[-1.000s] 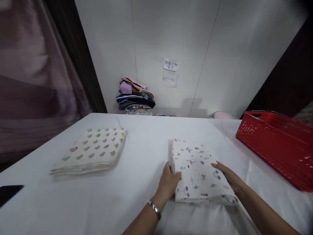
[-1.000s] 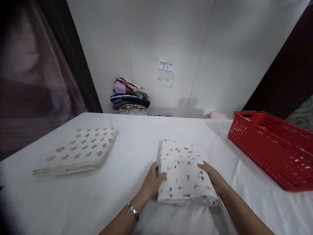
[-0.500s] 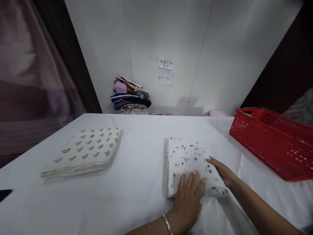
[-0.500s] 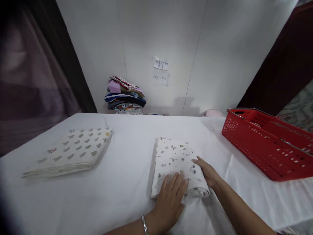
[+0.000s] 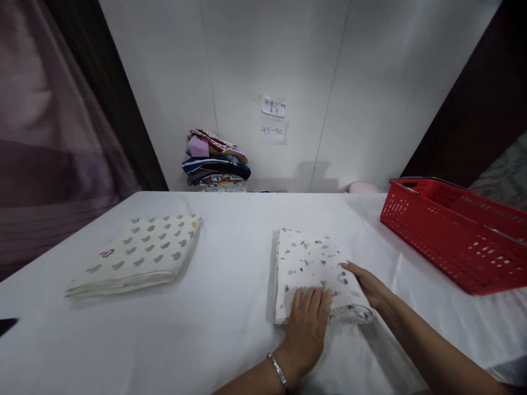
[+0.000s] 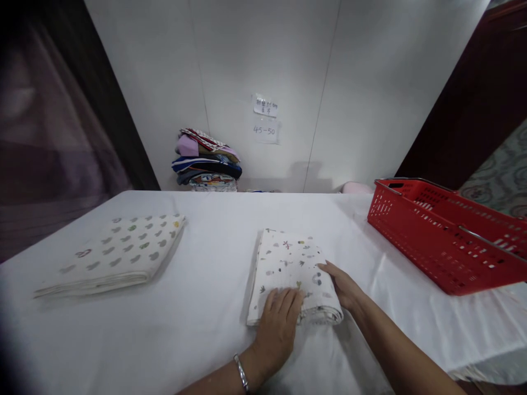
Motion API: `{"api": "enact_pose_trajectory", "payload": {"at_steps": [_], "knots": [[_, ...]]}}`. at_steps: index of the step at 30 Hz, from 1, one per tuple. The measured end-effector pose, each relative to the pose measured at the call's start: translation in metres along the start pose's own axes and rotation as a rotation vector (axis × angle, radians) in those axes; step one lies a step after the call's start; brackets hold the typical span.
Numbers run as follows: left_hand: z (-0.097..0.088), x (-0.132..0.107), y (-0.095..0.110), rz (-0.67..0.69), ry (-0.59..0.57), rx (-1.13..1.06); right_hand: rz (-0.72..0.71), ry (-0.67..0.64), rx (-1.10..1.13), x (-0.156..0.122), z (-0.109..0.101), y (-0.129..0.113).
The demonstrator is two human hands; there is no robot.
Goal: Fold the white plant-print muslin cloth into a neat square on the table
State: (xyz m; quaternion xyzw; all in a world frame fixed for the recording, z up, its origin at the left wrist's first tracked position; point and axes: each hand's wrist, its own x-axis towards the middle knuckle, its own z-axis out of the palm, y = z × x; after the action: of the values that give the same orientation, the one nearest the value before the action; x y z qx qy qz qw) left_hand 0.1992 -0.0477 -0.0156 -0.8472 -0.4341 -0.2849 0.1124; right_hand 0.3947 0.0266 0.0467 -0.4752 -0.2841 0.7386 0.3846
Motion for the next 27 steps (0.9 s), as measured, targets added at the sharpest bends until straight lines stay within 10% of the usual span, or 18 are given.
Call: {"api": "enact_pose_trajectory", "payload": {"at_steps": [17,27], "knots": [[-0.006,0.007,0.004,-0.07,0.063,-0.106,0.092,-0.01,0.066,-0.005,0.007,-0.001],[-0.02,0.013,0.0,-0.011,0.011,-0.159,0.105,0.115,-0.049,0.027,-0.023,0.0]]}}
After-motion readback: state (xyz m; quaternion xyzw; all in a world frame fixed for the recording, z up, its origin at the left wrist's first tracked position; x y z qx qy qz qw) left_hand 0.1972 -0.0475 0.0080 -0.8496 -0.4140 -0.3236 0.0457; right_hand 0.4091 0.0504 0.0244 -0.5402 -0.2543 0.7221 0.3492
